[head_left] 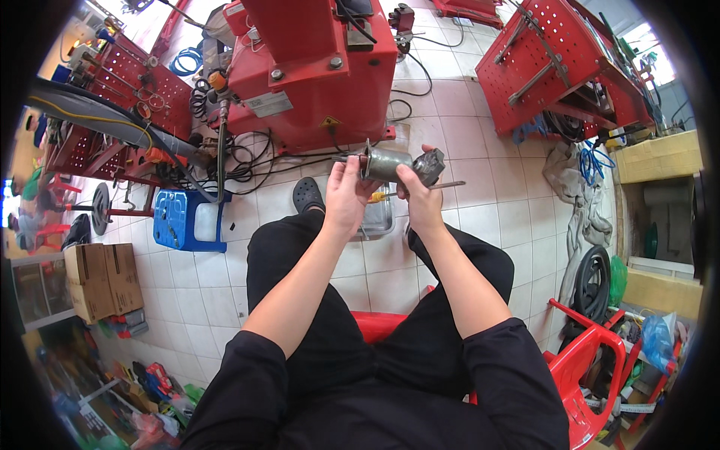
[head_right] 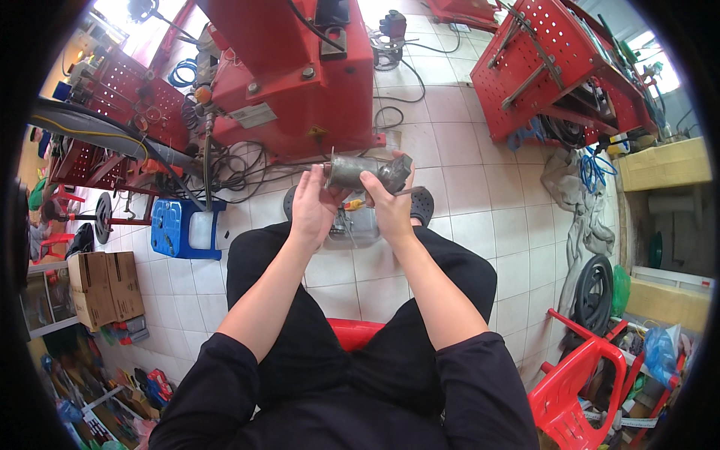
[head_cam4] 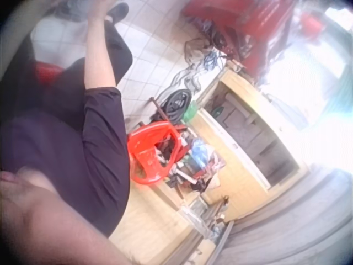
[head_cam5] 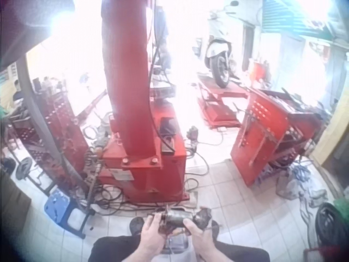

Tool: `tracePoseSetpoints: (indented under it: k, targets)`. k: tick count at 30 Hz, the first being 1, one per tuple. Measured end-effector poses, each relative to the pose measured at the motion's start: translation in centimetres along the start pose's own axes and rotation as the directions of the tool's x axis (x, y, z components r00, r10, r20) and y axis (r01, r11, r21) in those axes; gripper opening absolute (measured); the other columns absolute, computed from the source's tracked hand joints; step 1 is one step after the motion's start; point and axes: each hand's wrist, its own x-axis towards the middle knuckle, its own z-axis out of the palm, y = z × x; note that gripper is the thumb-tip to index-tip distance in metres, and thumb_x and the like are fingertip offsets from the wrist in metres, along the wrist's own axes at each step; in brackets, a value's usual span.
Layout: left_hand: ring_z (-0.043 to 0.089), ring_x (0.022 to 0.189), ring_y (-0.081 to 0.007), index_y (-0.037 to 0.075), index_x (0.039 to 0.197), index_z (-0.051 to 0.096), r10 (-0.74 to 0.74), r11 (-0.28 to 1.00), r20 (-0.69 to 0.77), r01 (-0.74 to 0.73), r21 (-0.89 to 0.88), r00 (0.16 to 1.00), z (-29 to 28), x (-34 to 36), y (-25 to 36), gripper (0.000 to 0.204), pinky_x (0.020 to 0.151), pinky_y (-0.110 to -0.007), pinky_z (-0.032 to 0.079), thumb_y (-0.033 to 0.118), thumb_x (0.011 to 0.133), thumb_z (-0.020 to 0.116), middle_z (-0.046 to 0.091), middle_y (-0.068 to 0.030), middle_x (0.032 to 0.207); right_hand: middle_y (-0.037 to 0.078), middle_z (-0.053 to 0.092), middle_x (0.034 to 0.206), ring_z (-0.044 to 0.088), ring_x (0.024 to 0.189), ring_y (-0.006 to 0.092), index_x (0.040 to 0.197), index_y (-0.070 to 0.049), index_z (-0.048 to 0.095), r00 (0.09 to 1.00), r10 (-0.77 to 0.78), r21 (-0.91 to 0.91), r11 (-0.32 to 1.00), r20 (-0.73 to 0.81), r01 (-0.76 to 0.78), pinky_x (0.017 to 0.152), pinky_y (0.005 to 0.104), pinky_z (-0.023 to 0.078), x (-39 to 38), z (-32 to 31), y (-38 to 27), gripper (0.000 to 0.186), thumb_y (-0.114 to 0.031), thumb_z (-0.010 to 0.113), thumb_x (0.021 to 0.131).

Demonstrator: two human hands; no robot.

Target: The person sits on a red chair in a workshop and uses a screwdriver to disassemble a cylindrical mechanical part. They remove screws and separate the housing into two pieces, then place the components into a metal tray on the floor.

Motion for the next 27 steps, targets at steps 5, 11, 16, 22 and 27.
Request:
tracePoseSetpoints:
  k: [5, 11, 16, 22, 27]
  targets:
    - [0.055, 0.092, -0.0132, 0.004, 0.105, 0.042, 0.199, 0.919, 0.026, -0.196, 0.341, 0.98, -0.7, 0.0, -1.8, 0.036, 0.085, -0.029, 0.045, 0.012, 0.083, 0.069, 0.054, -0.0066, 0.098, 0.007, 0.053, 0.097, 0.053, 0.072, 0.0078, 0.125, -0.004, 0.03, 0.988, 0.127, -0.012, 0.992, -0.085, -0.128, 0.053, 0.0194, 0.042, -0.1, 0.1, 0.2, 0.063, -0.013, 0.071, 0.078]
    - [0.056, 0.082, -0.0112, 0.005, 0.1, 0.043, 0.227, 0.947, -0.151, -0.182, 0.263, 0.962, -2.7, 1.3, -2.0, 0.031, 0.072, -0.026, 0.049, 0.012, 0.084, 0.068, 0.054, -0.0045, 0.094, 0.01, 0.055, 0.102, 0.055, 0.091, 0.0119, 0.121, 0.001, 0.036, 0.997, 0.072, -0.165, 0.984, 0.018, -0.068, 0.077, 0.0247, 0.047, 0.3, -0.1, 2.6, 0.066, -0.028, 0.076, 0.077]
    - [0.059, 0.083, -0.0151, 0.007, 0.103, 0.042, 0.176, 0.951, -0.232, -0.104, 0.292, 0.957, -4.7, 2.1, -1.3, 0.036, 0.071, -0.034, 0.053, 0.018, 0.083, 0.069, 0.056, -0.0054, 0.095, 0.01, 0.059, 0.092, 0.059, 0.074, 0.013, 0.115, 0.004, 0.04, 0.975, 0.19, -0.214, 0.954, -0.115, -0.211, 0.071, 0.0268, 0.047, 1.3, -1.4, 0.3, 0.066, -0.039, 0.073, 0.077]
    - [0.058, 0.08, -0.0211, -0.004, 0.114, 0.042, 0.109, 0.33, -0.392, 0.339, 0.881, 0.913, -8.7, 2.7, -4.9, 0.075, 0.066, -0.03, 0.049, 0.03, 0.061, 0.083, 0.057, -0.0148, 0.097, 0.008, 0.059, 0.067, 0.044, 0.042, 0.0088, 0.102, -0.006, 0.045, 0.943, 0.002, -0.149, 0.987, -0.334, -0.055, 0.035, 0.0224, 0.032, 4.7, -4.7, -1.3, 0.053, -0.046, 0.069, 0.077]
    - [0.059, 0.095, -0.0315, -0.003, 0.116, 0.038, 0.154, -0.055, -0.343, 0.354, 0.933, 0.927, -11.9, 4.7, -9.9, 0.085, 0.082, -0.036, 0.047, 0.034, 0.054, 0.084, 0.057, -0.0235, 0.104, 0.009, 0.056, 0.069, 0.039, 0.038, 0.0067, 0.103, -0.006, 0.042, 0.942, 0.072, 0.05, 0.997, -0.327, -0.059, 0.034, 0.0205, 0.031, 5.0, -5.3, -3.6, 0.051, -0.04, 0.07, 0.079]
